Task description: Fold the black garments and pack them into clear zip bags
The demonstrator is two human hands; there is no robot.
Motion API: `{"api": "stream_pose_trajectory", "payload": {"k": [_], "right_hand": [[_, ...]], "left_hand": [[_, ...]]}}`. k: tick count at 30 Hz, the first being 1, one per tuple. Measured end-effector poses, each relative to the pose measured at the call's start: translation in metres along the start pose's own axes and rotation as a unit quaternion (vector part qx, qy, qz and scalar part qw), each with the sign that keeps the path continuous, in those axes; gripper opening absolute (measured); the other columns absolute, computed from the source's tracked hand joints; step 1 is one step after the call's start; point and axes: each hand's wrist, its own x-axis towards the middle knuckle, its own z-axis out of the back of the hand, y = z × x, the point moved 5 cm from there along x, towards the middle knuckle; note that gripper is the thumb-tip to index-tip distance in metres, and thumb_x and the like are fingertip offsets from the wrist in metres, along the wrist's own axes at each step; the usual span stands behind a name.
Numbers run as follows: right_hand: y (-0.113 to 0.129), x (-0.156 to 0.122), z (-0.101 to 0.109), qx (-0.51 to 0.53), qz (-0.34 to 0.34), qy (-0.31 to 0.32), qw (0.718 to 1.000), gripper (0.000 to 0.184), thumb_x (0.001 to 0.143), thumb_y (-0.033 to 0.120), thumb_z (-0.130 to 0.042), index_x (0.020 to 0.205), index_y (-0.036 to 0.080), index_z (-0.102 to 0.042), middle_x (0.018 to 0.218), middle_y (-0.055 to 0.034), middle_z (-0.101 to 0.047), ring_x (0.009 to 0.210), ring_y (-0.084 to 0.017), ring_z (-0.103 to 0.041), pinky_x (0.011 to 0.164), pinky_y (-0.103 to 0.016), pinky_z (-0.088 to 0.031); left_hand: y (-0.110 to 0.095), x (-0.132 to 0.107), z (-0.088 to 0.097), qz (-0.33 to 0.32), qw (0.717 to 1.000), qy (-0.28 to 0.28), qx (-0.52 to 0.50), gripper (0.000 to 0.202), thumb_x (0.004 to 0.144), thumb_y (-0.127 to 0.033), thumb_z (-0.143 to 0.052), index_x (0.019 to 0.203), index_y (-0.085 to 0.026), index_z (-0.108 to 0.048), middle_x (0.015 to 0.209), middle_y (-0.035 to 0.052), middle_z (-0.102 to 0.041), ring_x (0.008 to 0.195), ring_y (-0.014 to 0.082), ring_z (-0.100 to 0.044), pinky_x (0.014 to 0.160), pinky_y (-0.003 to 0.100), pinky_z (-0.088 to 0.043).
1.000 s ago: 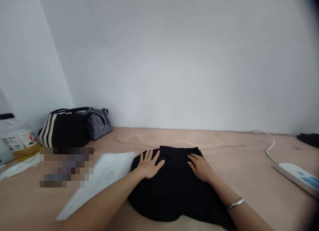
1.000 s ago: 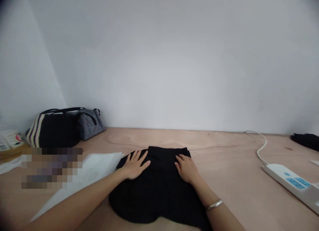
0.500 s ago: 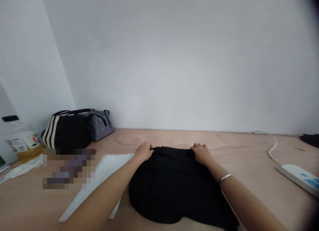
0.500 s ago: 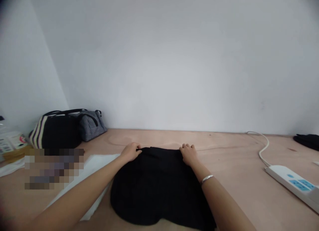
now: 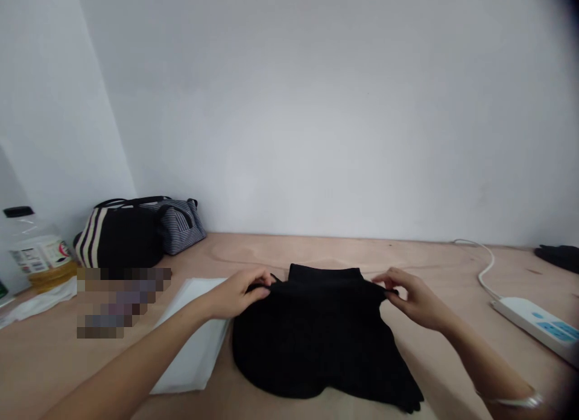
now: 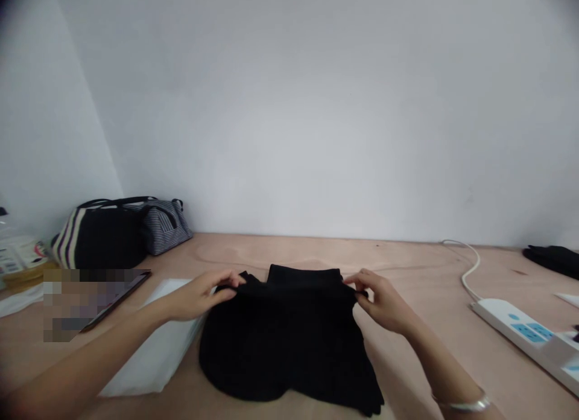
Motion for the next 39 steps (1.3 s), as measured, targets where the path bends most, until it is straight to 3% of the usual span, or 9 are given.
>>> {"api": "stream_pose_trajectory", "payload": {"k": [4,6,11,17,25,28,32,35,39], "right_hand": [[0.028,-0.04,0.007,0.123,-0.007,0.193,0.973,0.021,0.07,0.022,-0.055,0.09,0.026,-0.06,0.077,-0.001,-0.058,0.074,-0.016,-0.055,0.072,-0.031,-0.044],[0.044,-0.04,-0.003,0.154,-0.007,0.238,0.959,0.021,0.071,0.031,-0.058,0.091,0.025,-0.061,0.076,-0.0017,-0.059,0.073,-0.016,-0.055,0.072,-0.031,-0.045],[0.076,-0.009,-0.052,0.076,0.011,0.114,0.99,0.037,0.081,0.043,-0.045,0.11,0.022,-0.056,0.108,-0.0095,-0.057,0.098,-0.021,-0.051,0.086,-0.037,-0.039],[0.088,-0.027,-0.125,-0.025,0.032,0.192,0.981,0.06,0.082,0.056,-0.035,0.135,0.034,-0.017,0.142,-0.0072,-0.018,0.128,-0.033,-0.011,0.097,-0.062,-0.009],[0.091,-0.052,-0.101,-0.068,0.036,0.14,0.987,0.048,0.085,0.045,-0.034,0.132,0.035,-0.028,0.136,-0.0032,-0.034,0.124,-0.028,-0.028,0.099,-0.051,-0.027],[0.072,-0.079,-0.123,-0.114,-0.015,0.113,0.987,0.048,0.08,0.049,-0.04,0.127,0.041,-0.035,0.129,-0.0025,-0.042,0.116,-0.036,-0.038,0.088,-0.058,-0.038],[0.04,-0.105,-0.165,-0.216,-0.145,0.033,0.965,0.044,0.071,0.05,-0.05,0.115,0.046,-0.048,0.122,-0.0043,-0.05,0.108,-0.048,-0.039,0.076,-0.074,-0.031],[0.042,-0.097,-0.174,-0.241,-0.146,0.038,0.959,0.044,0.073,0.044,-0.05,0.118,0.043,-0.047,0.126,-0.0053,-0.046,0.11,-0.049,-0.036,0.077,-0.074,-0.028],[0.062,-0.061,-0.148,-0.226,-0.137,0.112,0.958,0.046,0.081,0.039,-0.041,0.126,0.035,-0.039,0.133,-0.0079,-0.037,0.116,-0.045,-0.032,0.082,-0.066,-0.032]], "left_hand": [[-0.019,-0.033,-0.015,-0.03,0.989,0.144,-0.016,0.012,0.074,-0.032,-0.056,0.078,-0.021,-0.056,0.088,-0.0021,-0.063,0.08,0.0142,-0.056,0.074,0.024,-0.042],[-0.027,-0.037,-0.02,-0.033,0.989,0.141,0.0,0.015,0.077,-0.035,-0.054,0.075,-0.021,-0.058,0.087,-0.0014,-0.063,0.08,0.0146,-0.057,0.075,0.025,-0.042],[-0.029,-0.029,-0.049,0.045,0.985,-0.056,0.16,0.038,0.085,-0.044,-0.037,0.115,-0.026,-0.051,0.128,0.0054,-0.045,0.117,0.0254,-0.037,0.097,0.044,-0.027],[-0.01,-0.037,-0.11,0.102,0.958,-0.015,0.267,0.057,0.085,-0.057,-0.025,0.134,-0.028,-0.027,0.136,0.0123,-0.034,0.124,0.0327,-0.026,0.098,0.056,-0.018],[-0.03,-0.055,-0.1,0.036,0.955,0.033,0.291,0.054,0.085,-0.044,-0.036,0.132,-0.018,-0.032,0.136,0.0131,-0.031,0.125,0.0318,-0.025,0.1,0.05,-0.025],[-0.031,-0.065,-0.109,0.051,0.947,0.086,0.305,0.05,0.08,-0.025,-0.045,0.129,-0.013,-0.039,0.13,0.0178,-0.038,0.118,0.0357,-0.035,0.095,0.049,-0.036],[-0.026,-0.068,-0.125,0.115,0.922,0.105,0.354,0.054,0.074,-0.006,-0.042,0.127,-0.016,-0.041,0.123,0.0219,-0.045,0.107,0.0389,-0.047,0.08,0.046,-0.048],[-0.027,-0.057,-0.133,0.134,0.895,0.086,0.416,0.059,0.072,0.0,-0.043,0.128,-0.016,-0.04,0.118,0.0256,-0.049,0.102,0.0383,-0.051,0.074,0.045,-0.05],[-0.024,-0.028,-0.126,0.189,0.87,0.042,0.454,0.056,0.074,0.005,-0.042,0.125,-0.018,-0.044,0.114,0.0268,-0.052,0.097,0.034,-0.057,0.07,0.042,-0.05]]}}
